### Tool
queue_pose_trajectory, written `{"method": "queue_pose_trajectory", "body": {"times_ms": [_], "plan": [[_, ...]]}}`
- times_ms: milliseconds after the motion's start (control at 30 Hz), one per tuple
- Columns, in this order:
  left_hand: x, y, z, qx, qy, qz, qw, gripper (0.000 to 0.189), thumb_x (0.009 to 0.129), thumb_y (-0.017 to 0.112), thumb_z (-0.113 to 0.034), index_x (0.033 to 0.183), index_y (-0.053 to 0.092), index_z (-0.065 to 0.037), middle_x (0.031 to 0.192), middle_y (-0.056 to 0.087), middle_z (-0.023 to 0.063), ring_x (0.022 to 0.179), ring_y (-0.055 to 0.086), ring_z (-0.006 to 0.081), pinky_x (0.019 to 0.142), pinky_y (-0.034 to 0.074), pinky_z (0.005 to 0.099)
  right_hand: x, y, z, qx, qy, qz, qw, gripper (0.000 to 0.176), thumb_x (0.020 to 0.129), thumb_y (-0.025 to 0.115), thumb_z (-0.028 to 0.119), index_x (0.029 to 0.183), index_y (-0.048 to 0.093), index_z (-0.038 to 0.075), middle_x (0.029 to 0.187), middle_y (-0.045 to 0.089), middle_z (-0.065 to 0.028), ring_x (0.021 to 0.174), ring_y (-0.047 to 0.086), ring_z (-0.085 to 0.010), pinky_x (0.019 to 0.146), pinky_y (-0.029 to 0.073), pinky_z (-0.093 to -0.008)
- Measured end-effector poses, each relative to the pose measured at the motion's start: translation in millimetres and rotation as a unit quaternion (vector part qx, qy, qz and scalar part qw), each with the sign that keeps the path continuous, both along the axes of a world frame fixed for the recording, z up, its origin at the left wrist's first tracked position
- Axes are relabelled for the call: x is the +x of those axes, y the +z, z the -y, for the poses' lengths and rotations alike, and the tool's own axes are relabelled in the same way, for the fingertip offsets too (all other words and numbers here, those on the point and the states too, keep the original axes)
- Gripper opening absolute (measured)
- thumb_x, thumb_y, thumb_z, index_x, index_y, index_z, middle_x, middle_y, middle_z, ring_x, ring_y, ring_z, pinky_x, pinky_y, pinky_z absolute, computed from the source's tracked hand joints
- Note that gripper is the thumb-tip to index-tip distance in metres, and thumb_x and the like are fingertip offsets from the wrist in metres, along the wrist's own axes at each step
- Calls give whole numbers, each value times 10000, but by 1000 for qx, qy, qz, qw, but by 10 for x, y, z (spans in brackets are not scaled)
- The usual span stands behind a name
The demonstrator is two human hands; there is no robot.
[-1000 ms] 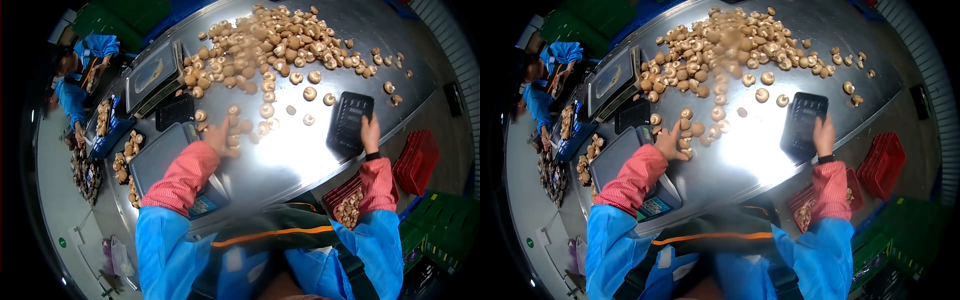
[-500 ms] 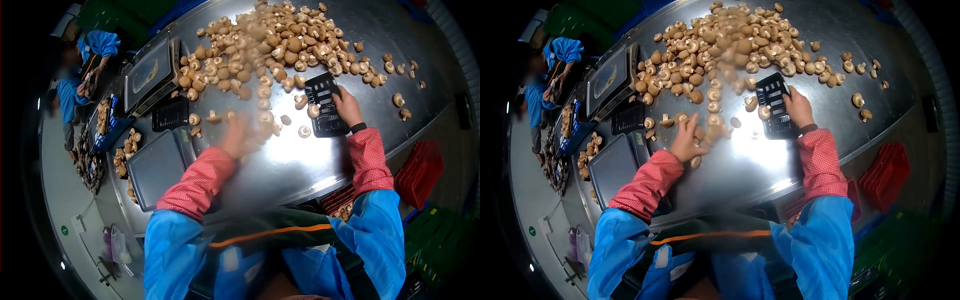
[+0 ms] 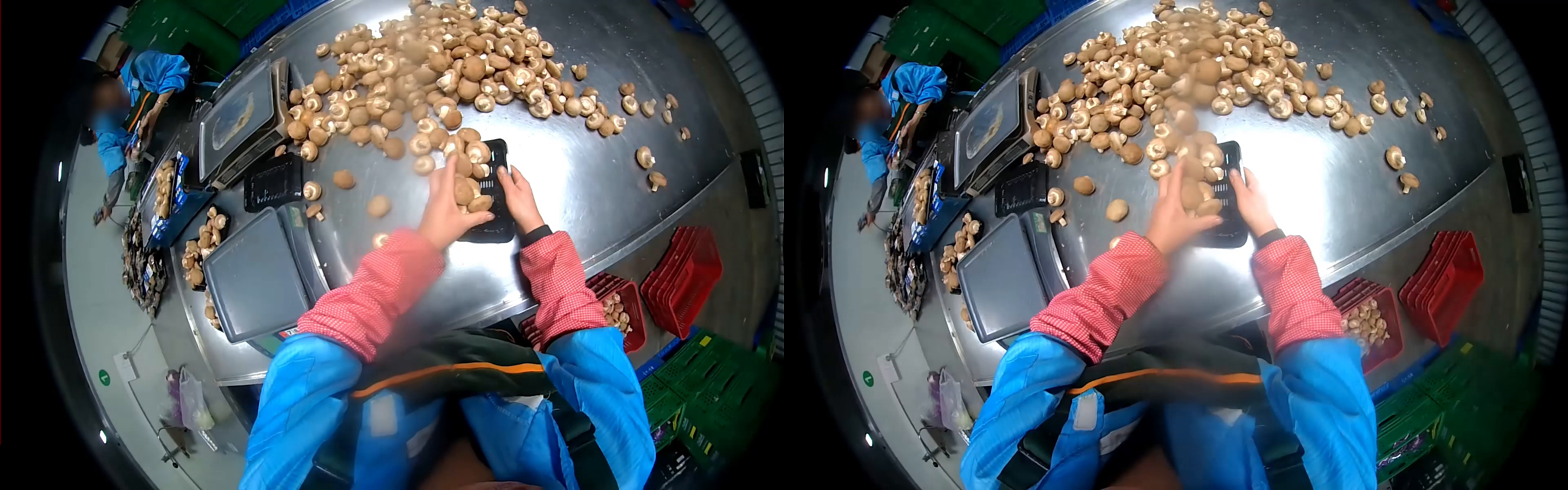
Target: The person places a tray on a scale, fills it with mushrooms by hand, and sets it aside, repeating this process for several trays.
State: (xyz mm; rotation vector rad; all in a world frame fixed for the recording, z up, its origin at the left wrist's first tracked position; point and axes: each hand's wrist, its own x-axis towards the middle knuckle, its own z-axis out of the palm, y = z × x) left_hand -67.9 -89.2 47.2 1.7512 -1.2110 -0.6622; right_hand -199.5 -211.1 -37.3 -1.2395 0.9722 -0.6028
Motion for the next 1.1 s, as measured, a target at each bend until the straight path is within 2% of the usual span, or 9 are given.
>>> {"method": "queue_pose_trajectory", "body": {"times_ms": [267, 400, 533, 700, 733, 833, 967, 1033, 1100], "plan": [[-173, 344, -437, 75, -96, 267, 956, 986, 630, 873, -348, 1456, 388, -114, 1449, 385, 204, 1190, 476, 402, 988, 434, 428, 84, 709, -841, 184, -84, 162, 966, 521, 1060, 334, 400, 1384, 428, 3, 1295, 548, -145, 1160, 569, -212, 953, 488, -331], [70, 442, -800, -13, -19, 196, 980, 921, 725, 806, -390, 1463, 360, -67, 1396, 437, 239, 1221, 469, 395, 1036, 390, 461, 61, 379, -1005, 141, -115, 162, 970, 531, 1062, 342, 397, 1391, 434, -10, 1305, 536, -135, 1172, 539, -199, 984, 448, -318], [508, 236, -904, 37, 127, -109, 985, 727, 903, 648, -369, 1471, 324, -51, 1322, 482, 274, 1203, 512, 381, 1018, 411, 441, 240, 666, -1312, 140, -121, 164, 969, 552, 1060, 354, 399, 1397, 432, -31, 1323, 525, -132, 1199, 500, -205, 1029, 391, -310], [715, 329, -1110, 64, 78, -20, 995, 661, 935, 613, -386, 1462, 369, -71, 1281, 566, 215, 1179, 557, 306, 996, 432, 363, 662, 793, -1735, 74, -64, 160, 982, 577, 1070, 297, 395, 1439, 367, -43, 1417, 450, -157, 1304, 417, -250, 1111, 302, -337], [808, 424, -1187, 77, 86, -24, 993, 657, 936, 615, -391, 1464, 378, -80, 1246, 581, 193, 1124, 577, 270, 959, 451, 345, 760, 907, -1834, 52, -84, 172, 980, 429, 1070, 370, 309, 1359, 444, 1, 1272, 539, -107, 1146, 522, -190, 1006, 413, -320], [1338, 91, -1448, -28, 77, 45, 996, 632, 932, 668, -258, 1466, 382, -78, 1049, 649, 86, 888, 615, 141, 785, 507, 289, 936, 852, -1985, -94, 31, 92, 991, 502, 1071, 316, 395, 1355, 449, 3, 1218, 565, -102, 1045, 576, -177, 893, 479, -297], [1973, 543, -1949, 89, 42, -224, 970, 565, 975, 617, -184, 1477, 370, -106, 990, 634, 36, 872, 600, 76, 750, 509, 237, 1027, 1104, -2031, 28, 125, 78, 989, 549, 1047, 337, 476, 1283, 504, 9, 996, 606, -79, 648, 598, -135, 515, 469, -247], [2297, 672, -2204, 133, 18, -204, 970, 572, 980, 613, -208, 1488, 364, -125, 963, 633, 21, 866, 594, 71, 754, 506, 237, 1060, 1056, -1933, -277, 145, -146, 939, 539, 974, 513, 480, 1307, 499, 56, 911, 599, -143, 697, 641, -256, 567, 517, -348], [2533, 777, -2432, 146, 28, -184, 972, 563, 978, 614, -211, 1485, 380, -144, 954, 635, 12, 872, 592, 62, 772, 500, 226, 999, 1108, -2041, -372, 167, -333, 850, 623, 905, 598, 489, 1303, 477, 26, 882, 589, -218, 828, 608, -391, 715, 513, -443]]}}
